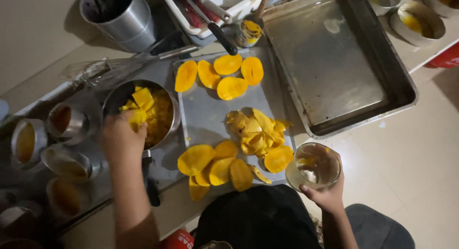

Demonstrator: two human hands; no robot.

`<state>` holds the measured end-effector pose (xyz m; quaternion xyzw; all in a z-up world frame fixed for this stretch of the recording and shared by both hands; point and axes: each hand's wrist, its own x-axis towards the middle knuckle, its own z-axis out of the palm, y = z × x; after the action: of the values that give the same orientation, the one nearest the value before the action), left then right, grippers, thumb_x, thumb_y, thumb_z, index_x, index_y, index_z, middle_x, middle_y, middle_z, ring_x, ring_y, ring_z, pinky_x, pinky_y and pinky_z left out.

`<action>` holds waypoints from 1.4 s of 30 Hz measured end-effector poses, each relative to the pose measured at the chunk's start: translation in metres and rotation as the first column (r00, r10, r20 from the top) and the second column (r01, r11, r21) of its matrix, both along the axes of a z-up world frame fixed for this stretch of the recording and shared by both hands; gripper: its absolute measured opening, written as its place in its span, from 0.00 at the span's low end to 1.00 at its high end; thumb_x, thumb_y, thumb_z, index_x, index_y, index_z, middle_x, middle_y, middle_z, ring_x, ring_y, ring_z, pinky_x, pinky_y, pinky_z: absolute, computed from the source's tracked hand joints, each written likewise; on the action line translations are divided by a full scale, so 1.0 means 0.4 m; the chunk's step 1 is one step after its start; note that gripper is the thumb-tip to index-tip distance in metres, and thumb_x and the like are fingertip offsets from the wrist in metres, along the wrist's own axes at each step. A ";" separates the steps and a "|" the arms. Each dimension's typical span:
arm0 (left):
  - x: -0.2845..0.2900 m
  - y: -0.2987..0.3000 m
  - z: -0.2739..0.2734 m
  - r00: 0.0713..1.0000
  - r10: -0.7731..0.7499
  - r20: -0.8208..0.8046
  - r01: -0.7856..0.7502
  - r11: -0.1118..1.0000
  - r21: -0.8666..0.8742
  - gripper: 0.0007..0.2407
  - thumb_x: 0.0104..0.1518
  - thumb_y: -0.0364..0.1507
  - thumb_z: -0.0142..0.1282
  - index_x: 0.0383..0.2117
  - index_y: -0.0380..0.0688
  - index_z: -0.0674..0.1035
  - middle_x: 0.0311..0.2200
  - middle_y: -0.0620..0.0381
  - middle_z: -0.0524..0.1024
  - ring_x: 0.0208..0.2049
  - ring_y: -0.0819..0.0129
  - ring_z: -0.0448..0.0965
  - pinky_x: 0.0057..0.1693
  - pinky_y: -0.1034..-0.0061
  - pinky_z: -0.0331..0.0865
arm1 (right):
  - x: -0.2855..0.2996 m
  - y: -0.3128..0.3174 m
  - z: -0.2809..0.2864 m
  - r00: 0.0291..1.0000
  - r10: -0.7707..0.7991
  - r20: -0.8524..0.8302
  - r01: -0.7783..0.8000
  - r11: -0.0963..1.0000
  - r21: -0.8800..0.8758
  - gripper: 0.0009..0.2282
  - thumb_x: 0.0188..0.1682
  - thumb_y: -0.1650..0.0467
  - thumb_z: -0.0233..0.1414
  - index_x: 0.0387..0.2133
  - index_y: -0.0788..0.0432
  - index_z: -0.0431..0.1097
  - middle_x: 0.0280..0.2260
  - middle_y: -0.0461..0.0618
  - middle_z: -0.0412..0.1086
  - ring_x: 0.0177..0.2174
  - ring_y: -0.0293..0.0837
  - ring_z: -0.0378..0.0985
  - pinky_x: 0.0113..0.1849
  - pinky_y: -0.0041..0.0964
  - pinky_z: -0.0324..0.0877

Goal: Peeling mango slices using the rim of a glass and placing the flesh into a pot.

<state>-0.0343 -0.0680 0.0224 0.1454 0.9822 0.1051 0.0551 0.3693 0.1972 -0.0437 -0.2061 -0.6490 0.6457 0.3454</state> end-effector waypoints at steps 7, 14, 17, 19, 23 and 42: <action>0.034 0.326 -0.076 0.873 -0.394 -0.287 0.487 0.738 0.467 0.12 0.54 0.29 0.63 0.44 0.44 0.83 0.43 0.45 0.79 0.48 0.51 0.77 0.53 0.59 0.72 | -0.043 -0.022 0.012 1.000 0.022 0.021 -0.022 0.999 -0.026 0.45 0.32 0.62 0.71 0.62 0.65 0.53 0.56 0.60 0.65 0.55 0.52 0.72 0.54 0.49 0.71; -0.001 0.517 -0.278 0.882 -0.458 -0.110 0.471 0.843 0.259 0.20 0.46 0.31 0.67 0.46 0.41 0.77 0.48 0.45 0.74 0.51 0.46 0.74 0.54 0.54 0.70 | 0.034 -0.055 -0.004 0.998 -0.057 0.031 0.057 0.998 0.011 0.45 0.32 0.65 0.71 0.64 0.66 0.52 0.57 0.62 0.65 0.56 0.54 0.71 0.54 0.50 0.71; -0.080 0.462 -0.353 0.930 -0.242 -0.275 0.332 0.876 0.351 0.18 0.53 0.28 0.64 0.49 0.39 0.76 0.49 0.43 0.74 0.53 0.45 0.74 0.59 0.55 0.69 | 0.076 -0.074 0.015 0.995 -0.097 0.008 0.097 0.994 -0.054 0.44 0.35 0.66 0.69 0.65 0.66 0.52 0.58 0.62 0.64 0.56 0.55 0.71 0.54 0.50 0.71; -0.188 0.439 -0.423 0.920 -0.089 -0.382 0.254 0.878 0.407 0.20 0.54 0.26 0.62 0.54 0.35 0.74 0.50 0.38 0.73 0.54 0.44 0.74 0.61 0.57 0.68 | 0.096 -0.078 0.012 0.993 -0.116 -0.019 0.114 0.991 -0.071 0.43 0.37 0.67 0.69 0.65 0.65 0.51 0.59 0.62 0.63 0.58 0.56 0.70 0.55 0.50 0.70; -0.278 0.458 -0.404 0.953 -0.263 -0.150 0.288 0.939 0.188 0.28 0.46 0.33 0.69 0.54 0.33 0.72 0.53 0.35 0.71 0.55 0.41 0.70 0.61 0.54 0.63 | 0.134 -0.102 0.015 0.971 -0.217 0.099 0.223 0.973 -0.061 0.44 0.34 0.68 0.68 0.65 0.65 0.51 0.59 0.63 0.63 0.56 0.57 0.70 0.52 0.50 0.70; -0.057 0.473 -0.479 0.581 -0.770 0.265 -0.800 -0.478 0.363 0.12 0.69 0.30 0.66 0.53 0.47 0.75 0.41 0.52 0.75 0.41 0.59 0.76 0.50 0.65 0.71 | -0.040 -0.213 0.053 0.988 -0.054 0.145 0.079 0.982 -0.173 0.45 0.33 0.66 0.69 0.64 0.64 0.52 0.57 0.60 0.65 0.55 0.53 0.72 0.50 0.48 0.71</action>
<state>-0.0571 0.1213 -0.1691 0.0005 0.1139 0.9361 0.3328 0.3533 0.1121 -0.0223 -0.3026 -0.6041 0.6730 0.3008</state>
